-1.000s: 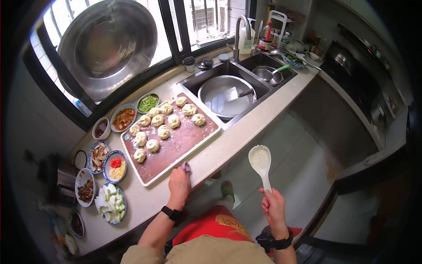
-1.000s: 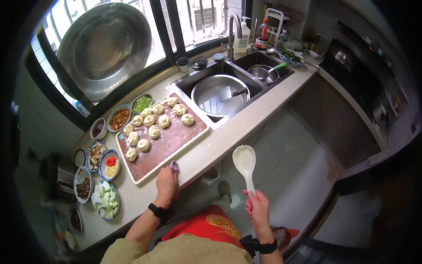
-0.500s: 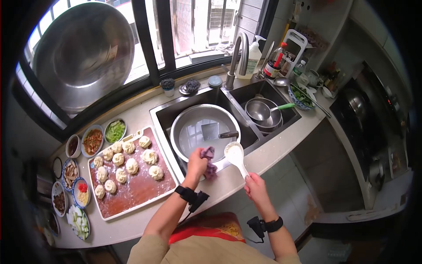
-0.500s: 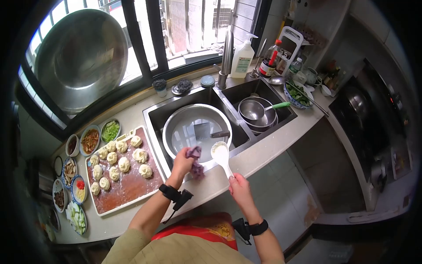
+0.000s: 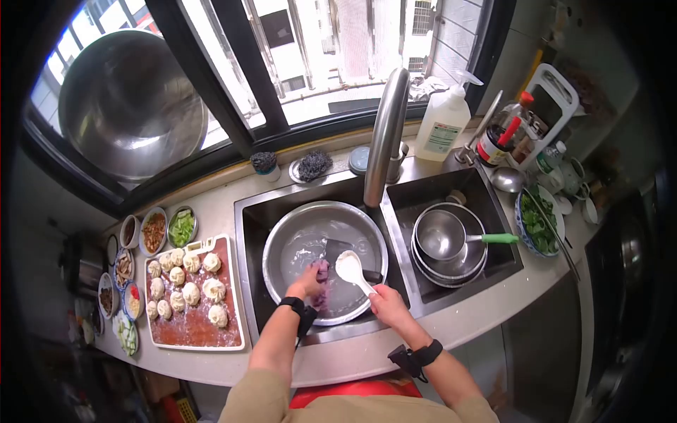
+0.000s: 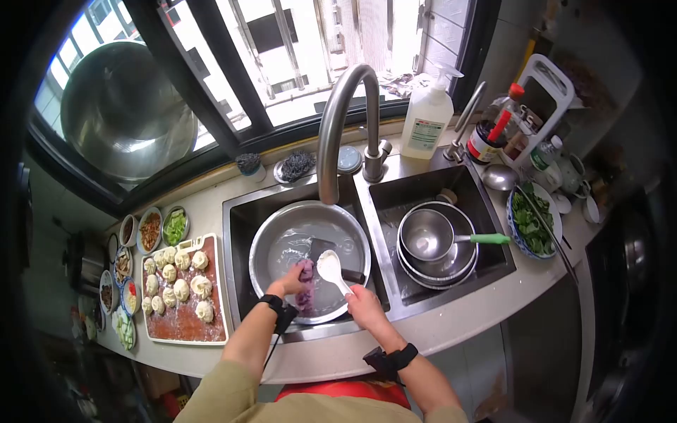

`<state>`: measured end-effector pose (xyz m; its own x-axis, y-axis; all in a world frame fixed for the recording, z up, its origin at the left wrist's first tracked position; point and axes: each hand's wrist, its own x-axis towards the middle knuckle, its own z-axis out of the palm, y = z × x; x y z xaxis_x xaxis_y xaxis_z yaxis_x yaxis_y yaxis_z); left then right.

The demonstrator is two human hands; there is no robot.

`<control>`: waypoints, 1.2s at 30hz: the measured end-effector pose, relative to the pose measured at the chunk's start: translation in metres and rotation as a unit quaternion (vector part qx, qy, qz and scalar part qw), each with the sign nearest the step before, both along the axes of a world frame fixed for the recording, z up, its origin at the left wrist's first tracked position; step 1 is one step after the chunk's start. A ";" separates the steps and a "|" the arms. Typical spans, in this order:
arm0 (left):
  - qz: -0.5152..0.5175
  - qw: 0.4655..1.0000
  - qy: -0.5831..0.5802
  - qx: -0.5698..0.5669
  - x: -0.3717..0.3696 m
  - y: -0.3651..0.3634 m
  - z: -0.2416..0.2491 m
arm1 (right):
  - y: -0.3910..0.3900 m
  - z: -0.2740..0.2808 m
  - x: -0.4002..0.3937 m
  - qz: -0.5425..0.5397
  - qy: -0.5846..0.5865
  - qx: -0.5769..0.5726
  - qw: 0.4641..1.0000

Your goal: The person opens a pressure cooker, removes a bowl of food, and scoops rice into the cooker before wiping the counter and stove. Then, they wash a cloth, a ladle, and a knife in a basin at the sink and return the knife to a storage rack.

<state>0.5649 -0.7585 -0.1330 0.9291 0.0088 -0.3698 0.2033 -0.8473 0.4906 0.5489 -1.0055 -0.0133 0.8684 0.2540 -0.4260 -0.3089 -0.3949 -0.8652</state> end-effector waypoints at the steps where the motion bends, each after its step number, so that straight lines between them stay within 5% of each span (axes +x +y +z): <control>1: 0.004 1.000 0.005 -0.002 0.002 -0.006 -0.007 | 0.001 -0.004 0.006 0.009 0.021 0.009 1.000; 3: 0.096 0.990 0.072 -0.072 -0.004 -0.014 -0.021 | 0.004 -0.011 0.014 0.026 0.053 0.014 0.998; 4: 0.165 0.961 0.209 -0.071 0.010 -0.023 0.035 | 0.008 -0.013 0.021 0.044 0.069 -0.005 0.997; 8: 0.147 0.954 0.252 -0.067 0.027 0.018 0.030 | 0.030 -0.027 0.039 0.093 0.089 -0.037 0.991; 10: 0.290 0.948 0.054 0.117 0.029 0.019 0.036 | 0.048 -0.035 0.050 0.131 0.105 -0.074 0.983; 13: 0.327 0.934 -0.113 0.085 0.013 -0.002 -0.031 | 0.068 -0.066 0.055 0.143 0.054 -0.127 0.980; 14: 0.416 0.905 -0.005 -0.087 0.017 0.008 -0.054 | 0.073 -0.070 0.059 0.159 0.069 -0.130 0.976; 17: 0.480 0.867 -0.026 -0.130 0.019 -0.007 0.015 | 0.084 -0.098 0.059 0.152 -0.032 -0.144 0.977; 19: 0.443 0.882 -0.082 -0.136 0.018 -0.016 0.037 | 0.093 -0.097 0.059 0.153 0.012 -0.128 0.980; 21: 0.288 0.943 -0.087 -0.138 0.016 -0.021 0.026 | 0.099 -0.088 0.064 0.154 0.046 -0.113 0.981; 23: 0.245 0.959 -0.111 -0.086 0.015 -0.020 0.010 | 0.096 -0.079 0.068 0.087 0.221 -0.031 0.971; 26: 0.157 0.985 -0.069 -0.012 0.019 -0.010 -0.014 | 0.093 -0.075 0.070 0.066 0.239 -0.018 0.969; 31: 0.153 0.982 -0.060 0.087 0.038 -0.023 -0.001 | 0.097 -0.080 0.073 0.063 0.223 -0.054 0.971; 34: 0.030 0.988 0.138 -0.068 0.048 -0.021 0.011 | 0.097 -0.070 0.075 0.040 0.253 -0.038 0.966; 36: 0.093 0.981 0.083 -0.150 0.031 -0.019 -0.015 | 0.095 -0.066 0.076 0.017 0.279 -0.022 0.960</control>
